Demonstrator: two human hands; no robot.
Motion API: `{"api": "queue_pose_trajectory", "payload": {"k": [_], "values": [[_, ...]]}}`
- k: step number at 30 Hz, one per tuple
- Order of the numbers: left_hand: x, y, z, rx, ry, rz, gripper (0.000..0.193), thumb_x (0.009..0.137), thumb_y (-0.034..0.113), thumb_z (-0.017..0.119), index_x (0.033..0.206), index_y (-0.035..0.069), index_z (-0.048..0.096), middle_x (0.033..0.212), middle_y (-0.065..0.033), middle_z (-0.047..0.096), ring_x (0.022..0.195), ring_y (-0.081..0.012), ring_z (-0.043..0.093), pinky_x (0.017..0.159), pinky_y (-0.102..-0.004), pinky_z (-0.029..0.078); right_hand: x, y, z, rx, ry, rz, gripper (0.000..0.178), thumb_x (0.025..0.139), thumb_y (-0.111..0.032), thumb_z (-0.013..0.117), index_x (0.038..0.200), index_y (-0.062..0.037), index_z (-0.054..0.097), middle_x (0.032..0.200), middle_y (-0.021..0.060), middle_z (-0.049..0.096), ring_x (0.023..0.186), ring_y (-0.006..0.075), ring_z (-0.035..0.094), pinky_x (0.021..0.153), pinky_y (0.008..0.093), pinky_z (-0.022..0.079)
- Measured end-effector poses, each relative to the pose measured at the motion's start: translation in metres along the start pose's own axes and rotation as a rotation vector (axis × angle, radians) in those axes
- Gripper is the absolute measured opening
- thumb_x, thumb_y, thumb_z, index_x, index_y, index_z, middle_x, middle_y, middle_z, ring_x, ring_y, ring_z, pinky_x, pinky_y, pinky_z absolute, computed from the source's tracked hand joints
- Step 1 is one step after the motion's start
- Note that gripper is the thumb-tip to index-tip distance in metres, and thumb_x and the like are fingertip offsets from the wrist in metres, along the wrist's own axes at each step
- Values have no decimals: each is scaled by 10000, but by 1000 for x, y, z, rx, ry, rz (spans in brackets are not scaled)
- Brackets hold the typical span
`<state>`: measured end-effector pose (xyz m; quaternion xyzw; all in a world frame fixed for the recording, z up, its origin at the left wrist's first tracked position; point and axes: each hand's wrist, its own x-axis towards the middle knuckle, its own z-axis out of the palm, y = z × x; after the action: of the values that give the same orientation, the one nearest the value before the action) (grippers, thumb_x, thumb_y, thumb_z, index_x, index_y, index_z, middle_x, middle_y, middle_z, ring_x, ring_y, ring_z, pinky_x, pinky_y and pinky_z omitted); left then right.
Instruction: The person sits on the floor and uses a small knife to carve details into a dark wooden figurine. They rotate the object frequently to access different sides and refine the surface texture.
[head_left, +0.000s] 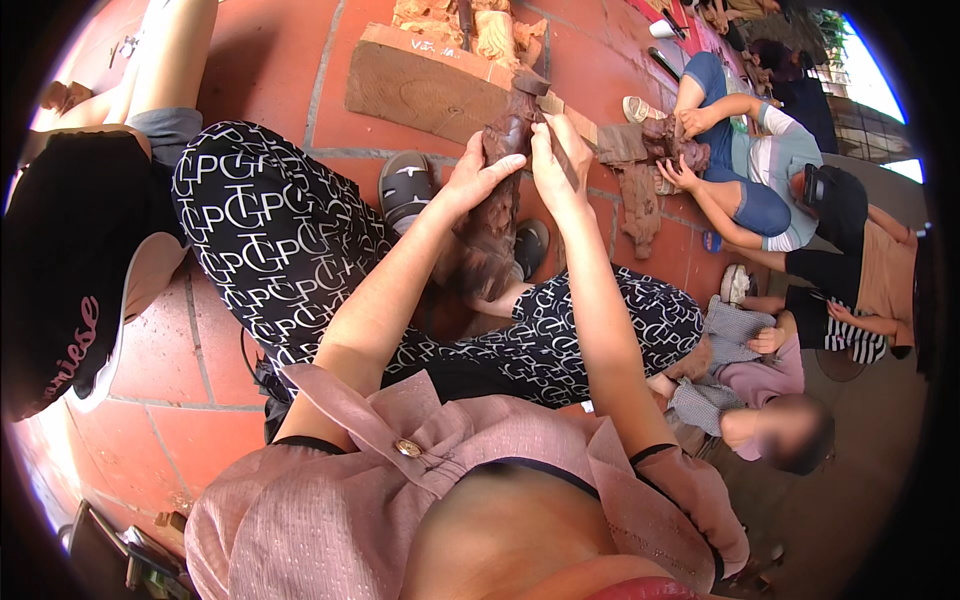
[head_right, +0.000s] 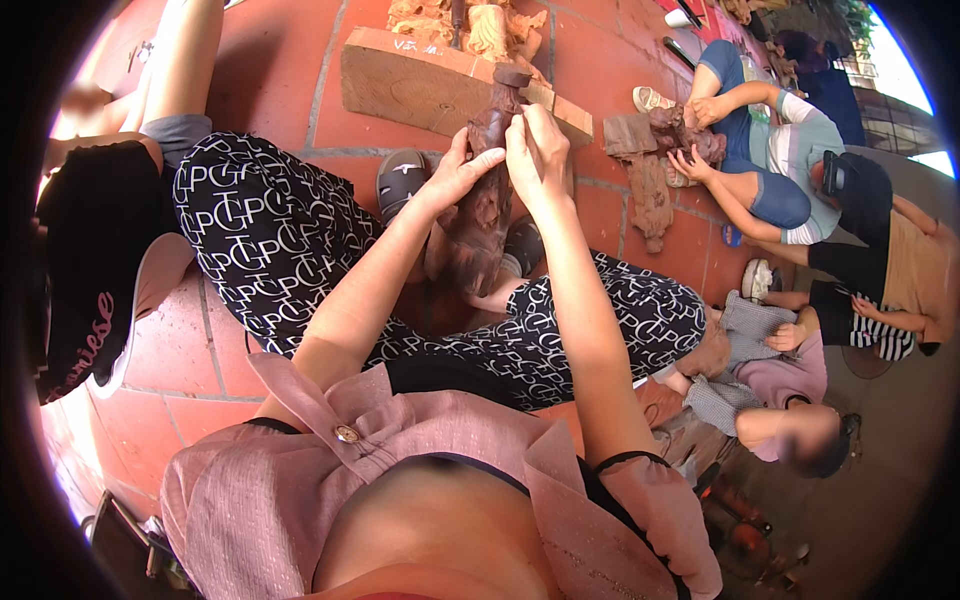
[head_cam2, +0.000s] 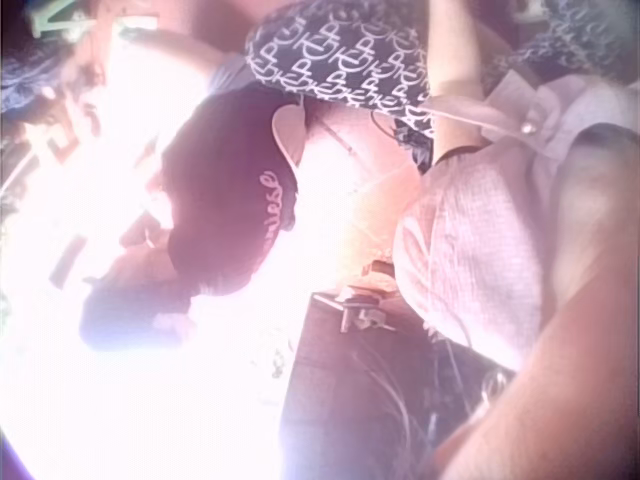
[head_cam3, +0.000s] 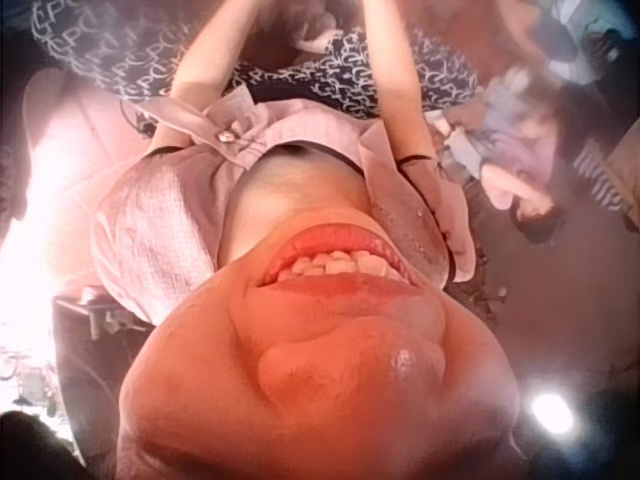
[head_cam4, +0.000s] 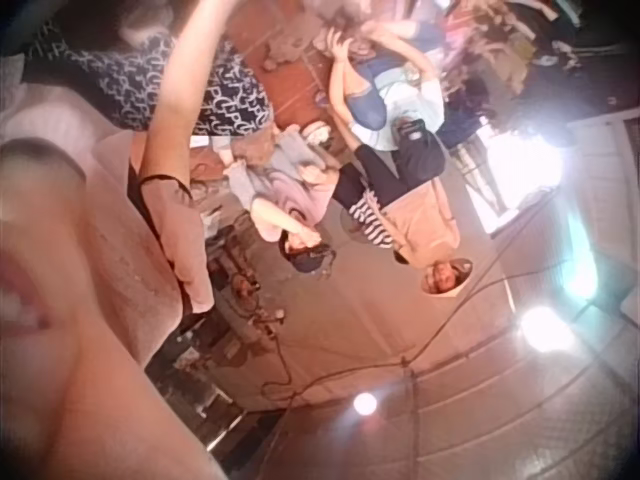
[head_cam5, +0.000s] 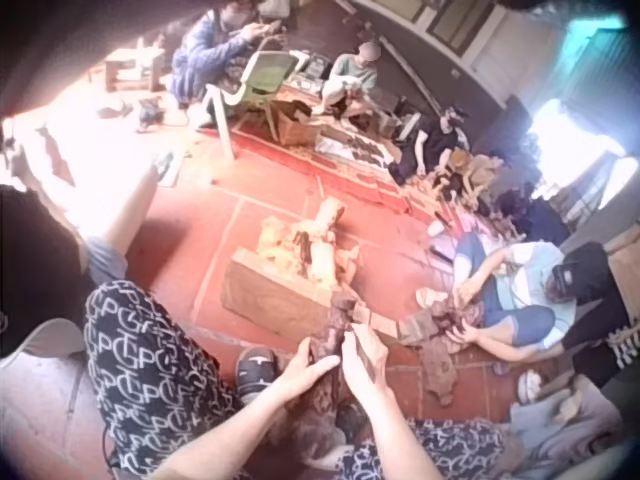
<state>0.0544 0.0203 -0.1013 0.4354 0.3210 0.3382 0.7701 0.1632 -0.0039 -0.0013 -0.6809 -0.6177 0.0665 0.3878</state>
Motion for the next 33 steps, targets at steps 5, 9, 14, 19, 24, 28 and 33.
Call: {"api": "queue_pose_trajectory", "payload": {"k": [5,9,14,19,24,28,33], "values": [[3,-7,-1,-26,-13,14,866,780,409,735,1356,-50,281,1281,-196,485,1185,-239,473,1005,-334,377,3,-6,0,-90,-60,-40,135,881,-103,506,881,32,512,876,226,571,799,384,578,700,419,474],[-1,2,1,33,-9,15,830,805,396,715,1356,-55,288,1271,-189,489,1179,-237,474,1004,-336,377,0,6,1,-117,-30,-106,144,876,-91,509,951,29,537,927,235,585,873,400,581,762,431,480],[2,-3,-3,22,5,26,831,806,390,715,1360,-53,283,1270,-190,489,1169,-235,481,1001,-334,379,0,5,-5,-67,-108,-45,156,880,-105,530,962,27,546,947,223,588,897,385,577,784,422,477],[3,-5,0,13,-10,16,828,811,378,714,1367,-43,267,1254,-188,497,1147,-238,496,982,-334,397,9,12,-8,-123,-140,-235,120,869,-69,541,952,17,548,951,201,568,865,368,580,763,406,480],[4,-13,-1,-29,-21,12,777,826,341,707,1360,-28,279,1233,-182,509,1114,-226,518,952,-331,424,6,11,-24,-41,-225,-29,147,876,-78,539,988,16,552,952,212,579,850,375,592,723,399,494],[7,-15,-1,-6,4,36,762,824,321,713,1356,-30,296,1234,-178,512,1102,-222,524,937,-333,437,7,19,-11,-87,-139,-218,148,879,-96,542,981,11,547,947,208,589,860,379,600,712,394,496],[4,-4,-15,-30,-114,-141,873,742,305,788,1385,-13,291,1270,-192,505,1137,-252,521,978,-352,410,1,28,-18,56,25,-9,127,875,-102,543,847,20,566,735,158,623,663,247,635,639,333,505]]}}
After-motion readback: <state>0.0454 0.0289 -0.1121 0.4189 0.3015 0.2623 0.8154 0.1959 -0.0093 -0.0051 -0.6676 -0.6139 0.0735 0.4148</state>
